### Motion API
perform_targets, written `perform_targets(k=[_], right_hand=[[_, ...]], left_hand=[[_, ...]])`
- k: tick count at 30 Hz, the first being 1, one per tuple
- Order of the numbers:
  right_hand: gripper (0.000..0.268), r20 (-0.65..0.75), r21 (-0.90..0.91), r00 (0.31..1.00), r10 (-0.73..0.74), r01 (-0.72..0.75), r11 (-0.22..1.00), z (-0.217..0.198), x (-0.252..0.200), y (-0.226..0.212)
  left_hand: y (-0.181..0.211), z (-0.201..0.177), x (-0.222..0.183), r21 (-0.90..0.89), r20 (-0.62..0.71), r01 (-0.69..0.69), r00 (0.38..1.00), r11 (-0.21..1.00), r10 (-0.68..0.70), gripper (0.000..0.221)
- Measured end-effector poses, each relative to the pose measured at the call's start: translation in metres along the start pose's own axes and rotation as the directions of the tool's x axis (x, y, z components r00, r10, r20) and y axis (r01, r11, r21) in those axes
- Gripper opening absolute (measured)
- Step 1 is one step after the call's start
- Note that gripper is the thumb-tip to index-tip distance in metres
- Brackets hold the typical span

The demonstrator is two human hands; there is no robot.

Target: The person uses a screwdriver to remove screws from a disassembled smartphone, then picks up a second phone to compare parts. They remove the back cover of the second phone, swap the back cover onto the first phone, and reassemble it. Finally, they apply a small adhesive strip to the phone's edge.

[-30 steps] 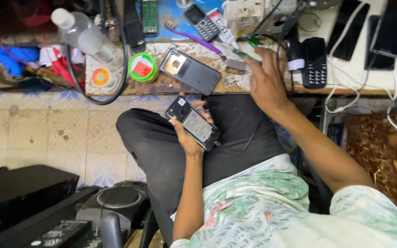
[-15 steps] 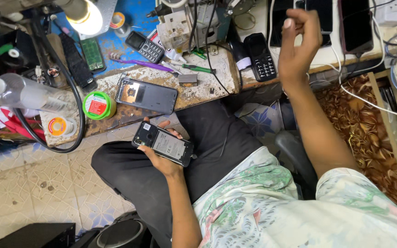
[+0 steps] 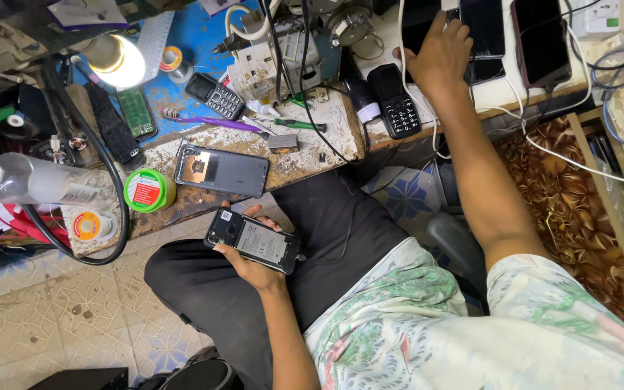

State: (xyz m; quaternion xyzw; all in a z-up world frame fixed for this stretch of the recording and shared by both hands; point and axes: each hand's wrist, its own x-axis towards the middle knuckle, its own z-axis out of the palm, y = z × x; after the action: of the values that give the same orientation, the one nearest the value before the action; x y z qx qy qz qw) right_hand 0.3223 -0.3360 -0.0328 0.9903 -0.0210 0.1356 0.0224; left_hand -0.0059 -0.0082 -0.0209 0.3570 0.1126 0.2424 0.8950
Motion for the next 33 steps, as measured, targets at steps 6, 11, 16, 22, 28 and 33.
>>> perform_targets(k=[6,11,16,22,28,33], right_hand=[[0.088,-0.102,0.050,0.995,0.015,-0.010,0.999,0.007,0.005,0.000],[0.088,-0.077,0.075,0.996,0.042,-0.037,0.996,0.008,0.003,0.000],[0.087,-0.136,0.186,0.991,0.017,0.009,0.983,0.004,0.002,0.004],[0.086,-0.162,0.233,0.986,0.035,0.003,0.972,0.000,-0.005,0.001],[0.089,-0.150,0.252,0.987,0.050,-0.010,0.968,-0.001,0.001,-0.001],[0.084,-0.136,0.344,0.989,0.058,-0.008,0.939,-0.005,0.000,0.001]], left_hand=[[-0.005,-0.004,0.002,-0.058,-0.001,0.022,1.000,0.998,-0.022,0.081],[-0.005,-0.005,0.002,-0.073,0.009,0.009,1.000,0.997,-0.009,0.081],[-0.005,-0.005,0.002,-0.087,0.004,0.000,1.000,0.996,0.001,0.081],[-0.004,-0.007,0.002,-0.096,0.027,-0.017,0.999,0.995,0.019,0.078],[-0.002,-0.006,0.002,-0.104,0.010,-0.011,1.000,0.994,0.012,0.078],[-0.003,-0.007,0.001,-0.103,0.017,-0.012,1.000,0.995,0.014,0.078]])
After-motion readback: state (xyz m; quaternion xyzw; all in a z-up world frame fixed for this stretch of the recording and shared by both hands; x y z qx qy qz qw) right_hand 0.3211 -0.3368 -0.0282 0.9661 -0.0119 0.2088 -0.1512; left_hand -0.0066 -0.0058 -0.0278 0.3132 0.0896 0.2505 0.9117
